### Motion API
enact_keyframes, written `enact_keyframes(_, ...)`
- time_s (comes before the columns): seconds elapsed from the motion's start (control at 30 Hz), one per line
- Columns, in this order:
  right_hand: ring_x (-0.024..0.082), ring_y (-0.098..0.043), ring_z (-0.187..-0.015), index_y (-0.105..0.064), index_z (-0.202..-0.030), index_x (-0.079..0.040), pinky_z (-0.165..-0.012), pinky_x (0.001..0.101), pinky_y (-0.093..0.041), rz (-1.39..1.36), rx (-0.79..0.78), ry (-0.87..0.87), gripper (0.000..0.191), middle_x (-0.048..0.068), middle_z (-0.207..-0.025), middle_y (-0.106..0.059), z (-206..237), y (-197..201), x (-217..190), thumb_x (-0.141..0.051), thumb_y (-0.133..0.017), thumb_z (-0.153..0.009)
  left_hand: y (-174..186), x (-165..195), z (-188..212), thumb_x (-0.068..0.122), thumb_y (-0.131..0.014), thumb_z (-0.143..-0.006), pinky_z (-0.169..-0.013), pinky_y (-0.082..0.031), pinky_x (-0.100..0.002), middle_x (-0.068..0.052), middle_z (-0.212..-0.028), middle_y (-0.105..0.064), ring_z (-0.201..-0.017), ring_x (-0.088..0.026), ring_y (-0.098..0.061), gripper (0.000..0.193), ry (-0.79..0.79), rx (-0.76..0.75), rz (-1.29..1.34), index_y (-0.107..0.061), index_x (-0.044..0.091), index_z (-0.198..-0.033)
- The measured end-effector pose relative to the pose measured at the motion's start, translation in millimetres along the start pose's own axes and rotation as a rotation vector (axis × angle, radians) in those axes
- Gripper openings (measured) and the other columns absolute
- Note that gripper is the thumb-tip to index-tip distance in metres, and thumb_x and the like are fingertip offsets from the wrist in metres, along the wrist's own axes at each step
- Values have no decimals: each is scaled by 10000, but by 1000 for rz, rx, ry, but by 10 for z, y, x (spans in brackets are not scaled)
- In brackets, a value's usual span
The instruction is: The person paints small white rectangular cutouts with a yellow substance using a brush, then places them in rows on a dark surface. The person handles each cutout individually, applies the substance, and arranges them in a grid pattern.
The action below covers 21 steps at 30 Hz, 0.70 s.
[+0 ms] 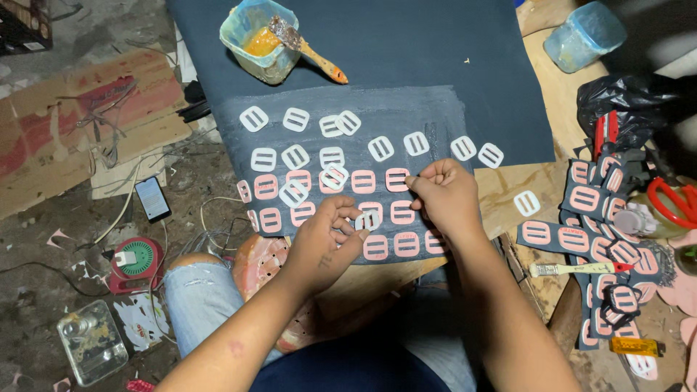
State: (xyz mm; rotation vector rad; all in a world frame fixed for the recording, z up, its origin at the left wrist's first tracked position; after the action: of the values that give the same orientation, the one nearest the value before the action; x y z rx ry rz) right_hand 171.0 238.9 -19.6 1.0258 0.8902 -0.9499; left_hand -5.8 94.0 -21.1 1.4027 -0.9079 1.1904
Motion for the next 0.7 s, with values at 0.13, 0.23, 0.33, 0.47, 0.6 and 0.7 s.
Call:
enact_keyframes(0.13, 82, -596, -498, -574, -888, -29, -402, 231, -395, 26, 6, 10, 208, 29, -644, -625, 5, -13, 6, -73, -771, -838, 11, -42, -23, 165, -738, -851, -755, -585, -304, -129, -1150, -687, -911, -164, -697, 555, 55, -11, 37, -492, -10, -1317)
enact_keyframes(0.23, 78, -593, -507, -575, -884, -29, -413, 226, -410, 30, 10, 49, 202, 26, -647, -630, 11, -33, -2, -75, -767, -841, 26, -35, -31, 165, -736, -846, -762, -583, -308, -127, -1144, -691, -924, -163, -696, 556, 81, -7, 34, -490, -11, -1312)
enact_keyframes(0.33, 75, -588, -509, -581, -881, -32, -418, 224, -416, 54, 19, 52, 195, 27, -643, -632, 27, -35, -1, -80, -766, -845, 35, -3, -20, 163, -733, -856, -781, -586, -306, -130, -1159, -686, -941, -163, -695, 552, 73, -13, 33, -491, -16, -1318)
enact_keyframes(0.47, 72, -581, -508, -580, -880, -29, -419, 224, -417, 62, 21, 64, 198, 30, -642, -631, 39, -34, -15, -83, -767, -848, 38, 21, -22, 166, -732, -851, -773, -594, -305, -132, -1147, -688, -930, -161, -695, 548, 84, -3, 39, -497, -17, -1311)
enact_keyframes(0.6, 75, -580, -503, -583, -873, -29, -410, 231, -420, 83, 25, 55, 196, 31, -641, -632, 34, -35, -19, -83, -769, -847, 39, 24, -22, 166, -732, -847, -769, -596, -304, -129, -1141, -687, -924, -159, -692, 548, 90, 0, 44, -499, -17, -1308)
enact_keyframes(0.7, 79, -571, -497, -580, -873, -33, -401, 237, -411, 79, 23, 42, 201, 33, -635, -627, 30, -35, -6, -88, -772, -847, 36, 19, -23, 167, -736, -848, -768, -593, -305, -130, -1138, -685, -923, -160, -686, 548, 90, -1, 52, -499, -19, -1305)
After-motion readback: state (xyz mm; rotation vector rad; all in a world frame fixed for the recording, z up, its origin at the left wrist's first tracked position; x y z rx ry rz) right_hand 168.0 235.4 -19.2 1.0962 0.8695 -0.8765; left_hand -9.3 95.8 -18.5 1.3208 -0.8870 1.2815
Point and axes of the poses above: each hand's wrist, its own z-axis away from the middle knuckle, its own y-axis out of the back of the hand, x = y × z, the point moved 4 cm from there along -z, towards the middle knuckle
